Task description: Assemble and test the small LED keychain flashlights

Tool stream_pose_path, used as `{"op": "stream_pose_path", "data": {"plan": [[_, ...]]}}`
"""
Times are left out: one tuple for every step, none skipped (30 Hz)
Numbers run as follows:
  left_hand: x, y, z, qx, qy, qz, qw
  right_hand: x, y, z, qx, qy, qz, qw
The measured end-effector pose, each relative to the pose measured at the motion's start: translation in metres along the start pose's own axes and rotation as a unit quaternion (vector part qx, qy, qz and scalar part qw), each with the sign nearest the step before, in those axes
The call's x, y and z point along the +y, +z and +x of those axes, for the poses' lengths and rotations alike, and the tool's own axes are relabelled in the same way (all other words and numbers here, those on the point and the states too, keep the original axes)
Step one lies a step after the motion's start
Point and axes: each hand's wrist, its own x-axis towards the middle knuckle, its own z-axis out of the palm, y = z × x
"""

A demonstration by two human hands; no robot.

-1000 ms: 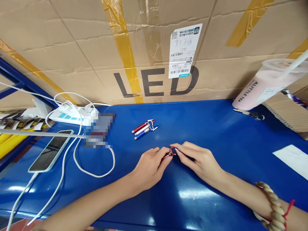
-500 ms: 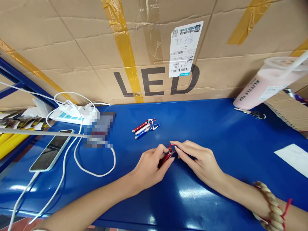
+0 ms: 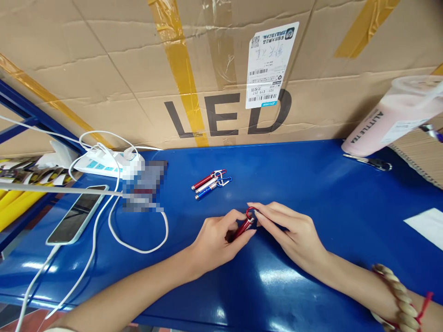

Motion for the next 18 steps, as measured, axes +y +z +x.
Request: {"op": "stream_pose_path", "data": {"plan": [[0.0003,-0.0001,-0.0001,-0.001,-0.002,-0.002,1.000,-0.0003,-0.0002,0.0000,-0.003,-0.001,-0.001,1.000],[0.0008,-0.0003,-0.0001,-0.003,-0.003,-0.005,1.000,-0.0007,-0.0005,0.0002,-0.005,-0.002,-0.002,1.000],[0.0012,-0.0005,-0.0001,-0.006,-0.005,-0.008,1.000,-0.0012,-0.0007,0.0006,-0.006,-0.002,-0.003,1.000],[0.0017,-0.0008,0.0000,-0.009,-0.007,-0.012,1.000,-0.0018,-0.0009,0.0010,-0.007,-0.002,-0.004,1.000],[0.0021,-0.0011,0.0002,-0.013,-0.008,-0.016,1.000,-0.0025,-0.0011,0.0014,-0.007,-0.002,-0.004,1.000],[0.0023,-0.0013,0.0003,-0.016,-0.008,-0.020,1.000,-0.0031,-0.0013,0.0017,-0.007,-0.002,-0.005,1.000],[0.0025,-0.0016,0.0005,-0.019,-0.006,-0.022,1.000,-0.0037,-0.0014,0.0018,-0.006,-0.002,-0.005,1.000],[0.0026,-0.0019,0.0006,-0.023,-0.002,-0.023,0.999,-0.0041,-0.0015,0.0018,-0.003,-0.003,-0.004,1.000],[0.0026,-0.0021,0.0007,-0.026,0.002,-0.024,0.999,-0.0042,-0.0015,0.0015,0.001,-0.005,-0.004,1.000],[0.0026,-0.0023,0.0007,-0.030,0.007,-0.023,0.999,-0.0042,-0.0016,0.0011,0.005,-0.007,-0.004,1.000],[0.0025,-0.0026,0.0006,-0.033,0.010,-0.021,0.999,-0.0040,-0.0017,0.0007,0.009,-0.008,-0.005,1.000],[0.0026,-0.0029,0.0004,-0.035,0.012,-0.017,0.999,-0.0036,-0.0019,0.0003,0.013,-0.008,-0.008,1.000],[0.0026,-0.0032,0.0001,-0.036,0.013,-0.012,0.999,-0.0031,-0.0021,0.0000,0.016,-0.007,-0.011,1.000],[0.0028,-0.0035,-0.0003,-0.036,0.014,-0.007,0.999,-0.0026,-0.0023,-0.0001,0.017,-0.007,-0.014,1.000],[0.0030,-0.0039,-0.0007,-0.035,0.015,-0.001,0.999,-0.0021,-0.0023,0.0000,0.018,-0.007,-0.018,1.000],[0.0033,-0.0042,-0.0011,-0.034,0.016,0.006,0.999,-0.0019,-0.0023,0.0001,0.018,-0.010,-0.019,1.000],[0.0037,-0.0046,-0.0015,-0.032,0.019,0.014,0.999,-0.0019,-0.0020,0.0004,0.020,-0.016,-0.020,0.999],[0.0041,-0.0049,-0.0019,-0.030,0.023,0.022,0.999,-0.0022,-0.0015,0.0006,0.023,-0.026,-0.019,0.999]]}}
